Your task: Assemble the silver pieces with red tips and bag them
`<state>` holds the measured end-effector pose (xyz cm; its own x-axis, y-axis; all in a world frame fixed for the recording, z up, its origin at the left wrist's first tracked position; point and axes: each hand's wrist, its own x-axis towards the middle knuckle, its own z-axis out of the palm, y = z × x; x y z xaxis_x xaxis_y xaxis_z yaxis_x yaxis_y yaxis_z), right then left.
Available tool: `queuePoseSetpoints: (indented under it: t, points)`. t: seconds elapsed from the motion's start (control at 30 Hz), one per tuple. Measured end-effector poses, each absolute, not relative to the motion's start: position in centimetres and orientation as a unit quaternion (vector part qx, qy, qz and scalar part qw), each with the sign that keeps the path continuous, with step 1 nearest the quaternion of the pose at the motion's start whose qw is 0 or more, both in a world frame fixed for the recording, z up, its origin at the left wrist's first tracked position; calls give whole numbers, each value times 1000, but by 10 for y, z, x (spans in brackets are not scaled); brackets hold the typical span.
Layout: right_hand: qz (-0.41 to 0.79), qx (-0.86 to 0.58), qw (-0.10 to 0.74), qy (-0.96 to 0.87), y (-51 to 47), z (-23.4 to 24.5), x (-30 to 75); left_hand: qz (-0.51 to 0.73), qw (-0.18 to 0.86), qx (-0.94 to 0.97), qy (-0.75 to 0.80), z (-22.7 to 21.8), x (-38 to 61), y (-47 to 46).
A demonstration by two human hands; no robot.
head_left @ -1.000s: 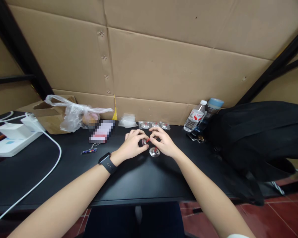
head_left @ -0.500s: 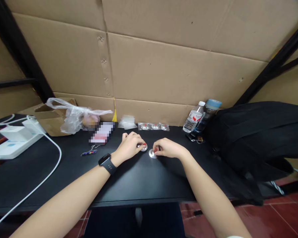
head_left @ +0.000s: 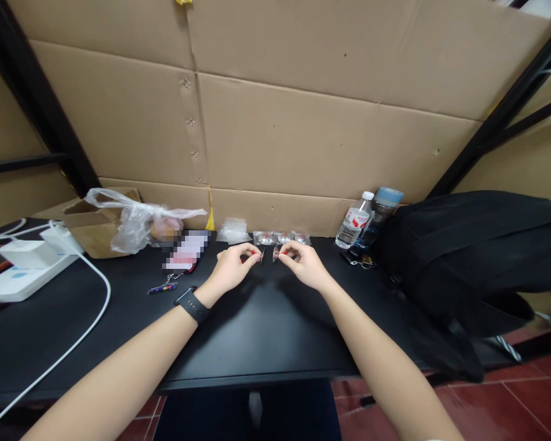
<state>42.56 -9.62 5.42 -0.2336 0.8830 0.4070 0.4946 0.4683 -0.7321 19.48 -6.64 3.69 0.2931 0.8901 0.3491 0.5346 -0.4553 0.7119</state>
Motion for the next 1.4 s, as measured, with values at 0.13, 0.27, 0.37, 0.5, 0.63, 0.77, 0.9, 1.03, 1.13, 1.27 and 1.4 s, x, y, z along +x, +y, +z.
queuePoseSetpoints:
  t: [0.13, 0.27, 0.37, 0.5, 0.63, 0.77, 0.9, 1.03, 1.13, 1.27, 1.4]
  points:
    - [288, -450, 438, -723, -95, 44, 415, 409, 285, 758, 421, 29, 197, -63]
    - [377, -426, 470, -674, -95, 34, 405, 418, 305, 759, 394, 25, 200, -63]
    - [456, -400, 484, -631, -96, 30, 401, 421, 316, 756, 388, 24, 201, -65]
    - [500, -387, 491, -599, -96, 30, 401, 408, 320, 757, 397, 23, 201, -65]
    - [504, -393, 477, -603, -97, 32, 403, 392, 317, 762, 408, 23, 201, -65]
    - [474, -410, 466, -624, -97, 34, 404, 360, 290, 791, 401, 27, 198, -65]
    - [444, -445, 455, -631, -96, 37, 409, 306, 116, 840, 432, 31, 184, -55]
    - [413, -472, 460, -629, -93, 41, 418, 256, 10, 834, 488, 19, 162, -33]
    - [399, -476, 469, -628, -90, 42, 425, 246, 2, 832, 498, 7, 151, -18]
    - [391, -475, 478, -627, -86, 43, 432, 256, -11, 829, 498, 0, 147, -10]
    - [375, -484, 483, -626, -87, 47, 437, 290, -19, 827, 480, 8, 149, -12]
